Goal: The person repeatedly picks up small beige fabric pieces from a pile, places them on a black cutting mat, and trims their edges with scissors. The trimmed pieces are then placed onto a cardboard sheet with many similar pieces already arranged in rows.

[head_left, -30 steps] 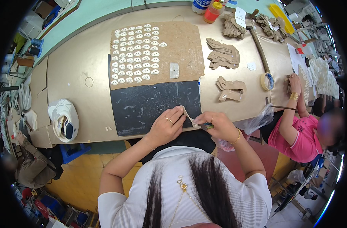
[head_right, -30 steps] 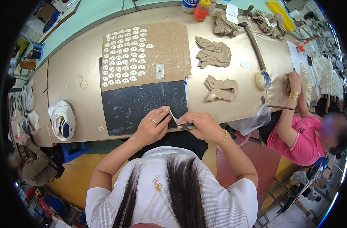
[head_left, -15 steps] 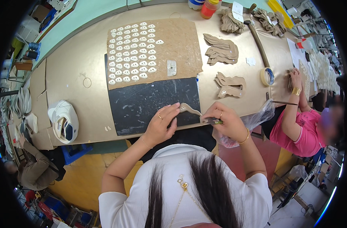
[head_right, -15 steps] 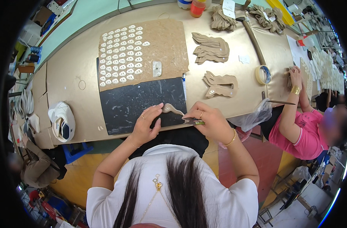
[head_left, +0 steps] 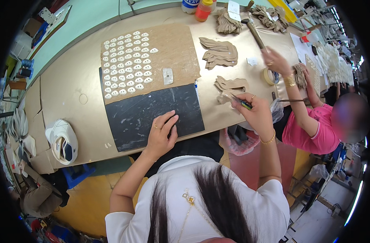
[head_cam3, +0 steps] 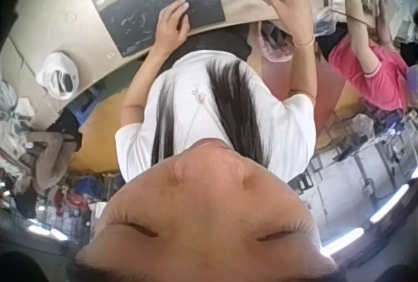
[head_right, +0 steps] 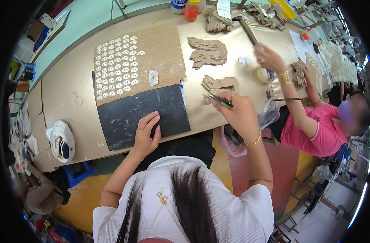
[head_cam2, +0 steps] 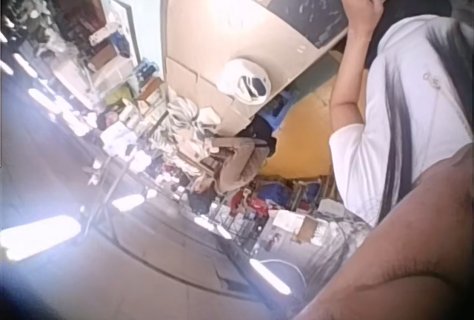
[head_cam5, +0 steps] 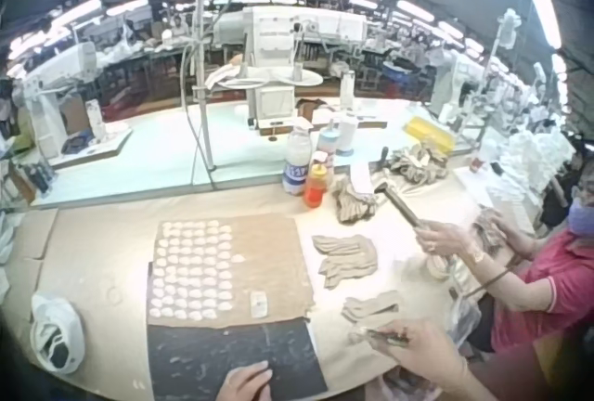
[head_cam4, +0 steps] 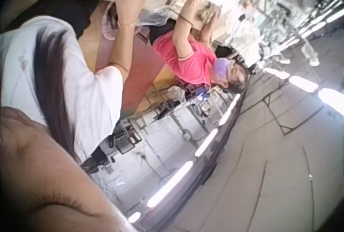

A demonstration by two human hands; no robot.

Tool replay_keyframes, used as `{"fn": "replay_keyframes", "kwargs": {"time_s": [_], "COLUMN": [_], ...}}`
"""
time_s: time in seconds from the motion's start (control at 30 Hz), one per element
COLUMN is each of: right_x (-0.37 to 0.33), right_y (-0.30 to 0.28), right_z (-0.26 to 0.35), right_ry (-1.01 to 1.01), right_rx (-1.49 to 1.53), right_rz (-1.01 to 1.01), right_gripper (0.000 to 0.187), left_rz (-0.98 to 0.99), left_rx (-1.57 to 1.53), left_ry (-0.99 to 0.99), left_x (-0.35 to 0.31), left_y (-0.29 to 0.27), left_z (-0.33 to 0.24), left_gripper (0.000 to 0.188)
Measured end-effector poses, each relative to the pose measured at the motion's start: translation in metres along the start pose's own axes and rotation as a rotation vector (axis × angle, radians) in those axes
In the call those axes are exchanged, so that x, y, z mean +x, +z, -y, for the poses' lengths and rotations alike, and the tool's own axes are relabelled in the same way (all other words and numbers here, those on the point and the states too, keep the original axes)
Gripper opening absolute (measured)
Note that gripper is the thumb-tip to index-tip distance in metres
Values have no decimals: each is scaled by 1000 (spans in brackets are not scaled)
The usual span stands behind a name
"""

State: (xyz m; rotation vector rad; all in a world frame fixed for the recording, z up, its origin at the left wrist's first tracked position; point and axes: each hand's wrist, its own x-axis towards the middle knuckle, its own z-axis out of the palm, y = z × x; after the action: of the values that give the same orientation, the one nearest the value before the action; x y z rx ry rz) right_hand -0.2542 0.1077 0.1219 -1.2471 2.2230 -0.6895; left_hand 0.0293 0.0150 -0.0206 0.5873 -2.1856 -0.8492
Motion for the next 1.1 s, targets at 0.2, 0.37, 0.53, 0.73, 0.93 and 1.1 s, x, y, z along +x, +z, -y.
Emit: {"fn": "replay_keyframes", "kwargs": {"time_s": [0.2, 0.37, 0.53, 0.73, 0.93, 1.1], "right_x": [13, 23, 35, 57, 159, 200], "right_y": [10, 18, 39, 30, 49, 57], "right_z": [-5, -52, -161, -109, -82, -78], "right_ry": [54, 162, 154, 94, -276, -252], "right_rx": [332, 650, 157, 9, -189, -325], "right_rz": [-167, -244, -550, -507, -369, -173], "right_gripper": [23, 23, 27, 24, 22, 28], "left_rz": [-11, -16, -6, 22, 3, -68], "left_rx": [18, 32, 28, 31, 128, 409], "left_ry": [-1, -11, -24, -52, -90, -220], "left_x": [0, -3, -5, -7, 4, 16], "left_y": [1, 1, 3, 3, -4, -31], "left_z": [1, 2, 2, 1, 1, 24], "left_gripper": [55, 53, 51, 44, 48, 47]}}
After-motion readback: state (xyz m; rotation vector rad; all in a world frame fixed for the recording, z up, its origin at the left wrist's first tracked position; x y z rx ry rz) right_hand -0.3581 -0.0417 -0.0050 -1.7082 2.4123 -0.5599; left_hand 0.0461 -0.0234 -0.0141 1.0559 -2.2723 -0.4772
